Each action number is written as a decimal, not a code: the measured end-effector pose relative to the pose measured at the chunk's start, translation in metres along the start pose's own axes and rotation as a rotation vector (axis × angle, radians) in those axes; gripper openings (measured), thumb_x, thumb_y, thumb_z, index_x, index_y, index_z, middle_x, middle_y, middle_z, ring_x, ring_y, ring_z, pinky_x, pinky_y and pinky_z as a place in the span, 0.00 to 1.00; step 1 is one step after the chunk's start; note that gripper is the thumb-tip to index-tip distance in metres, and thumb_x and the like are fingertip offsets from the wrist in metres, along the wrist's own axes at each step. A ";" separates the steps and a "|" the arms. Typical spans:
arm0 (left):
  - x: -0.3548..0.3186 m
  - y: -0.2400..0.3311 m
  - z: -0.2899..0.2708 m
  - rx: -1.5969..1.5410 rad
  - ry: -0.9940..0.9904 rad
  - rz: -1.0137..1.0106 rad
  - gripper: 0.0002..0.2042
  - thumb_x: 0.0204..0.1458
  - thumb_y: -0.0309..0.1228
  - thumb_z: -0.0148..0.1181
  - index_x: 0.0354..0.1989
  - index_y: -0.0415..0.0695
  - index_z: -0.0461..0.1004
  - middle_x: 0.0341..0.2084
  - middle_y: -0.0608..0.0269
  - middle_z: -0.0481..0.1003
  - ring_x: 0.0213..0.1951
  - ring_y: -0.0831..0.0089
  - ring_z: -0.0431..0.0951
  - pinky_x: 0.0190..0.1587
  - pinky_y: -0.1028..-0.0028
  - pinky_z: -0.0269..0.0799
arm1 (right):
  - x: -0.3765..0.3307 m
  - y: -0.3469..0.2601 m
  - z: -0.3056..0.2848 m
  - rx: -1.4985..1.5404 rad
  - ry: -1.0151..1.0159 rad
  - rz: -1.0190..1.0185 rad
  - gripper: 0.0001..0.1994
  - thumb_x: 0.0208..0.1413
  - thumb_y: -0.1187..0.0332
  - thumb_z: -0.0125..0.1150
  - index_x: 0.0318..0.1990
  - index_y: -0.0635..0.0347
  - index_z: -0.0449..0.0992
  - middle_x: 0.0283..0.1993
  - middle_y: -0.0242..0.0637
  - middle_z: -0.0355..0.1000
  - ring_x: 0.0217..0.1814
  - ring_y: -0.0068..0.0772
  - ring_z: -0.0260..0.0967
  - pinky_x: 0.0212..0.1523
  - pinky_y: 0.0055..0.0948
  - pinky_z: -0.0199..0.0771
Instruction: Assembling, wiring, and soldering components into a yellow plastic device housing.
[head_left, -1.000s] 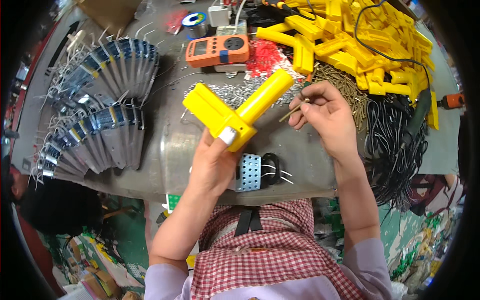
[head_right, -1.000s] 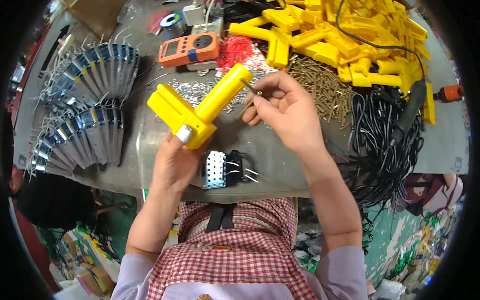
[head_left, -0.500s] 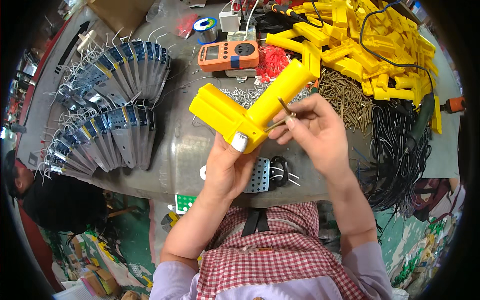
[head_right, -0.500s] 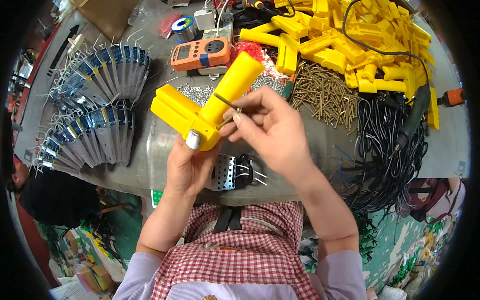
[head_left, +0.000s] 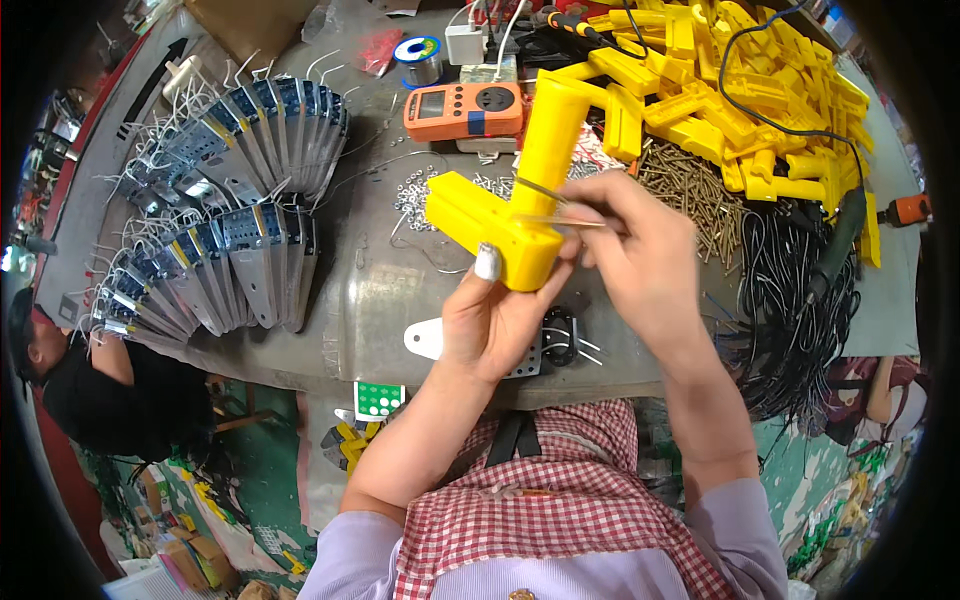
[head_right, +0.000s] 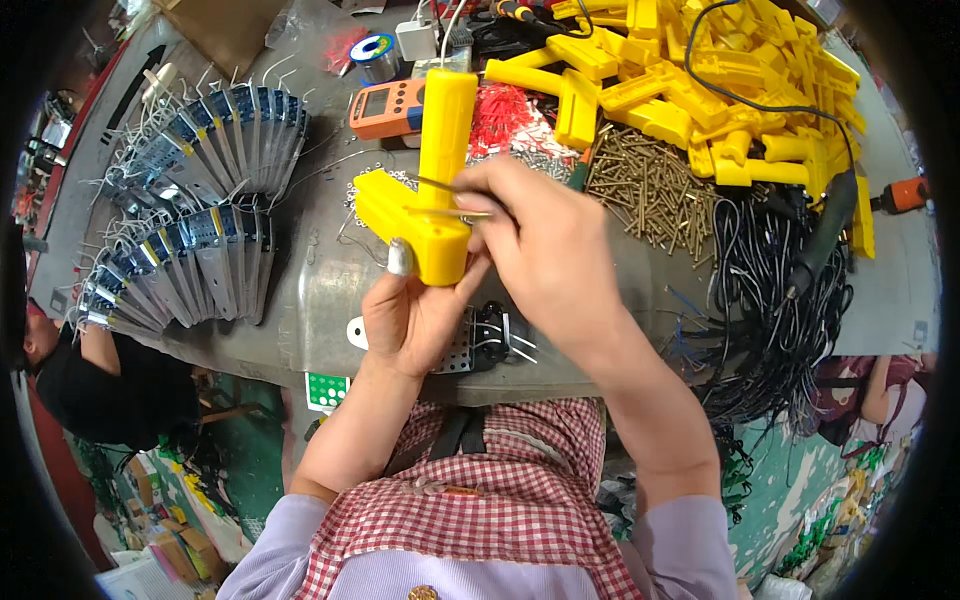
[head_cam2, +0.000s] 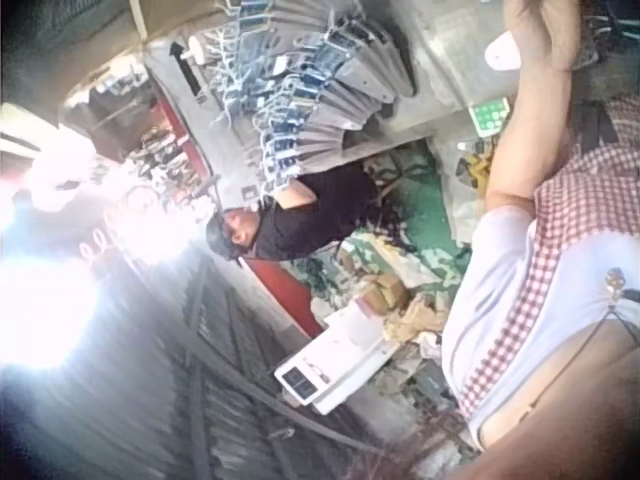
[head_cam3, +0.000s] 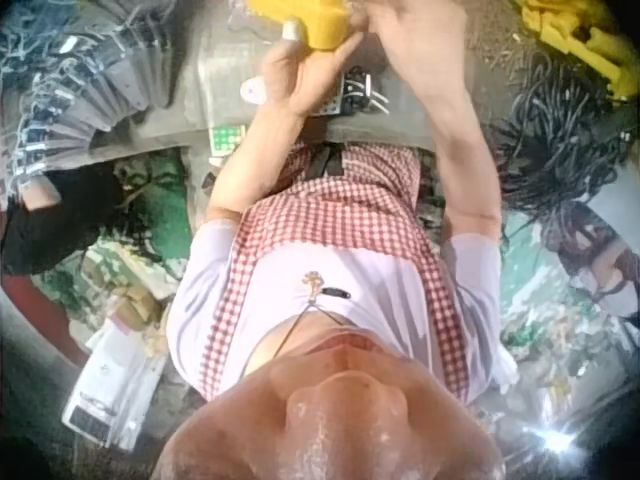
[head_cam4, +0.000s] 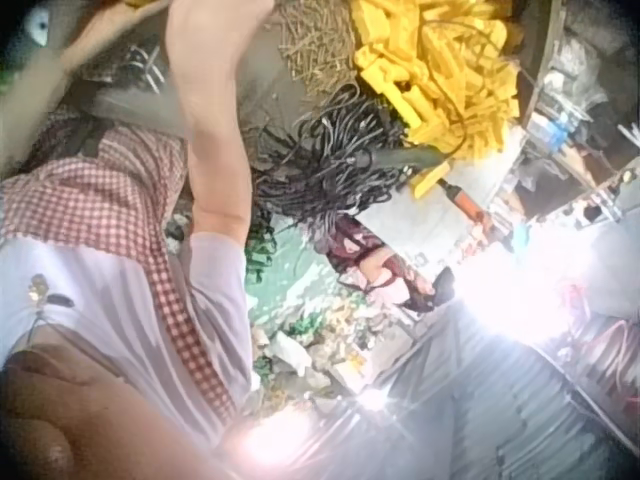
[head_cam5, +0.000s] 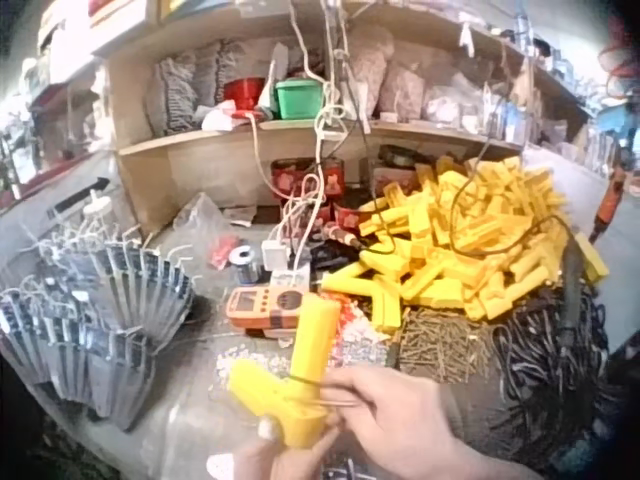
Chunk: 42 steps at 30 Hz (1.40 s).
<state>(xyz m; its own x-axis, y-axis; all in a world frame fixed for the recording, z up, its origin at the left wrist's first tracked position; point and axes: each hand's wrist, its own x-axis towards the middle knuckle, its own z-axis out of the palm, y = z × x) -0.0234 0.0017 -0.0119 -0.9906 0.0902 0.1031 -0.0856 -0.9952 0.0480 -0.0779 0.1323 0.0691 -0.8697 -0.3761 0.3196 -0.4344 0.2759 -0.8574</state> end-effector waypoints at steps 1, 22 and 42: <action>0.004 0.000 0.004 -0.045 -0.003 0.003 0.23 0.56 0.28 0.53 0.59 0.36 0.58 0.57 0.48 0.62 0.61 0.54 0.60 0.68 0.51 0.46 | 0.009 0.012 -0.001 0.230 -0.020 0.128 0.07 0.55 0.77 0.54 0.41 0.67 0.73 0.33 0.39 0.74 0.28 0.24 0.74 0.26 0.21 0.72; 0.012 0.058 0.030 1.209 0.138 0.013 0.21 0.52 0.21 0.57 0.55 0.36 0.61 0.47 0.58 0.71 0.49 0.72 0.72 0.54 0.71 0.67 | 0.047 0.033 -0.014 -0.265 -0.258 -0.581 0.06 0.44 0.76 0.60 0.32 0.63 0.73 0.31 0.41 0.68 0.37 0.46 0.68 0.37 0.37 0.69; -0.020 0.057 0.010 0.729 0.236 0.201 0.24 0.56 0.31 0.56 0.59 0.44 0.58 0.54 0.54 0.67 0.55 0.60 0.70 0.59 0.56 0.65 | 0.017 0.028 0.001 -0.300 -0.132 -0.449 0.08 0.44 0.75 0.62 0.35 0.61 0.75 0.33 0.38 0.70 0.38 0.40 0.70 0.38 0.33 0.72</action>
<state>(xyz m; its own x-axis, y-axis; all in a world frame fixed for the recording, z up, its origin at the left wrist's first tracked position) -0.0072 -0.0569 -0.0014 -0.9831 -0.1802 -0.0311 0.1077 -0.7082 0.6977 -0.1039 0.1325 0.0500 -0.5555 -0.6170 0.5574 -0.8201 0.2957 -0.4899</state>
